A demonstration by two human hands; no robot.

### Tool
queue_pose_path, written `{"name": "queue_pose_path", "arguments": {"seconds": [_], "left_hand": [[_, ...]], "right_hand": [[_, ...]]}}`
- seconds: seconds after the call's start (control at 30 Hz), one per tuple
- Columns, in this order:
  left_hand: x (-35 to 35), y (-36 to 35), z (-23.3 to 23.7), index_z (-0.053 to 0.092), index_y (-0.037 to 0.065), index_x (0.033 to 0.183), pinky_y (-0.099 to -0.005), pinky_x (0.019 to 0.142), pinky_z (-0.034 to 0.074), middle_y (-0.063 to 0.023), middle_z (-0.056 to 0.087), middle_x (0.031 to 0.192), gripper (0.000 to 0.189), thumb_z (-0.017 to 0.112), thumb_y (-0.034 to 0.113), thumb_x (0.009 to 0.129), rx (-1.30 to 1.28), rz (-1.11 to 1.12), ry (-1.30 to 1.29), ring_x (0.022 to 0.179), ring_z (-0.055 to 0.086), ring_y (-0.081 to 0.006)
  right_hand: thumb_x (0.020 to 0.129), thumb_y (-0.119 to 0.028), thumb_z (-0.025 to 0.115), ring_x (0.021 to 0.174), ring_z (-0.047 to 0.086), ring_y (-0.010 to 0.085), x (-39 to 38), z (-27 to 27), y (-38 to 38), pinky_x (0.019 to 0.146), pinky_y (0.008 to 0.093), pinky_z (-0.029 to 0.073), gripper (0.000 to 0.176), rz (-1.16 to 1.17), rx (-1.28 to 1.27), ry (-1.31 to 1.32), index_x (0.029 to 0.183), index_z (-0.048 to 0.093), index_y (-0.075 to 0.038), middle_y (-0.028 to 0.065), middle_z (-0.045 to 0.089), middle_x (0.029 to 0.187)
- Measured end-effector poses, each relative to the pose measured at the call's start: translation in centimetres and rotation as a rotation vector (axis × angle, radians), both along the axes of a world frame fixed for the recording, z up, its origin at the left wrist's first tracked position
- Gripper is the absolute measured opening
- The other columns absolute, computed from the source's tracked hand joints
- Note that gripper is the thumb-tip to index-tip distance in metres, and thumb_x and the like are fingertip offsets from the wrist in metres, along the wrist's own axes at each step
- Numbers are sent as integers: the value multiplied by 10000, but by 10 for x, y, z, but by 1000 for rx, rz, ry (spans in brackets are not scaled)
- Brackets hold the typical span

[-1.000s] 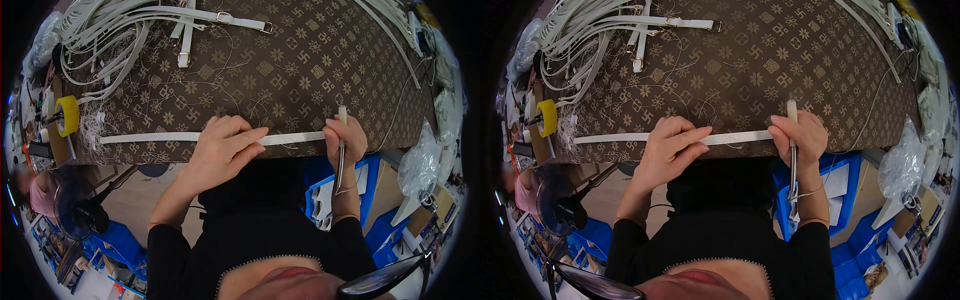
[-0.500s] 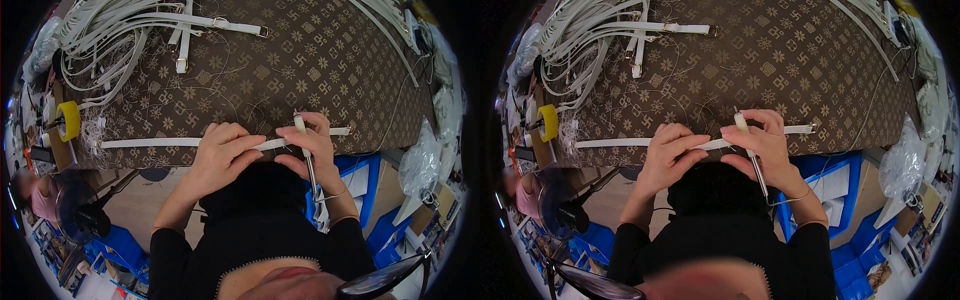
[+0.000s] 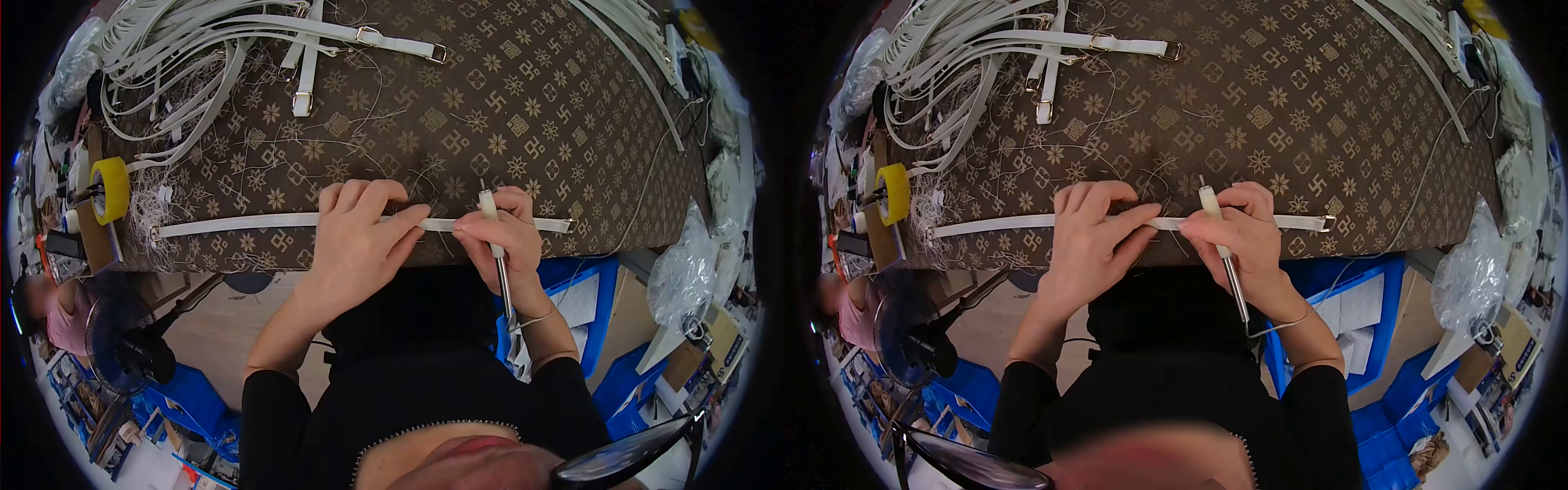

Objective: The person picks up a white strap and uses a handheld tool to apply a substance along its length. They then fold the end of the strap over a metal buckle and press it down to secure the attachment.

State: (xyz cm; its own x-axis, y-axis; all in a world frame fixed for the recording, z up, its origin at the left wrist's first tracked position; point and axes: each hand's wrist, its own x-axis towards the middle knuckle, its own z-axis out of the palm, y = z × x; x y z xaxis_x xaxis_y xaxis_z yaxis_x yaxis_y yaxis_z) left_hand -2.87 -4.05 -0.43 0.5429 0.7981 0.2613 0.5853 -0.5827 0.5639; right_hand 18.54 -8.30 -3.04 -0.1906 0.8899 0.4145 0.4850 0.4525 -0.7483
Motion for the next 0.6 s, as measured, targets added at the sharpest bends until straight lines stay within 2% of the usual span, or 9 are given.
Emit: {"name": "queue_pose_path", "arguments": {"seconds": [0.13, 0.23, 0.4, 0.5, 0.57, 0.6], "left_hand": [[23, -13, -5, 645, 140, 963, -342, 712, 357, 6, 561, 804, 313, 757, 109, 672, -98, 42, -102, 752, 542, -192], [37, -17, -22, 642, 142, 940, -346, 709, 353, 12, 556, 766, 291, 757, 111, 674, -109, 109, -138, 738, 537, -192], [42, -14, -22, 653, 140, 865, -351, 712, 351, 19, 552, 738, 209, 757, 114, 685, -71, 121, -97, 717, 527, -186], [41, -13, -21, 658, 138, 818, -350, 712, 353, 20, 559, 746, 155, 758, 113, 703, -57, 108, -88, 712, 528, -186], [39, -12, -21, 659, 135, 800, -347, 709, 356, 19, 567, 755, 136, 759, 108, 712, -64, 93, -88, 712, 532, -186], [36, -12, -22, 657, 127, 802, -345, 709, 367, 12, 578, 767, 141, 762, 96, 713, -79, 78, -128, 719, 542, -189]], "right_hand": [[747, 2, 774, 857, 557, 214, -5, 0, -3, 875, 351, 407, 323, -82, -84, 82, 1011, 682, -159, -12, 693, 842], [749, 2, 776, 844, 542, 217, -6, 1, -2, 850, 327, 413, 314, -121, -127, 131, 1012, 681, -142, -2, 690, 844], [740, 3, 782, 844, 539, 233, -4, 0, -2, 817, 323, 435, 309, -125, -133, 155, 1005, 680, -120, 19, 693, 863], [780, 8, 753, 853, 541, 218, 2, 3, -2, 807, 323, 445, 311, -54, -119, 151, 1059, 653, -85, 39, 696, 880], [842, -6, 702, 865, 541, 192, 8, 6, -3, 806, 322, 447, 298, -94, -175, 356, 1122, 606, -40, 60, 698, 892], [942, -160, 628, 844, 539, 170, 19, 3, -3, 770, 312, 444, 346, -51, -172, 289, 1237, 546, 0, 81, 692, 884]]}}
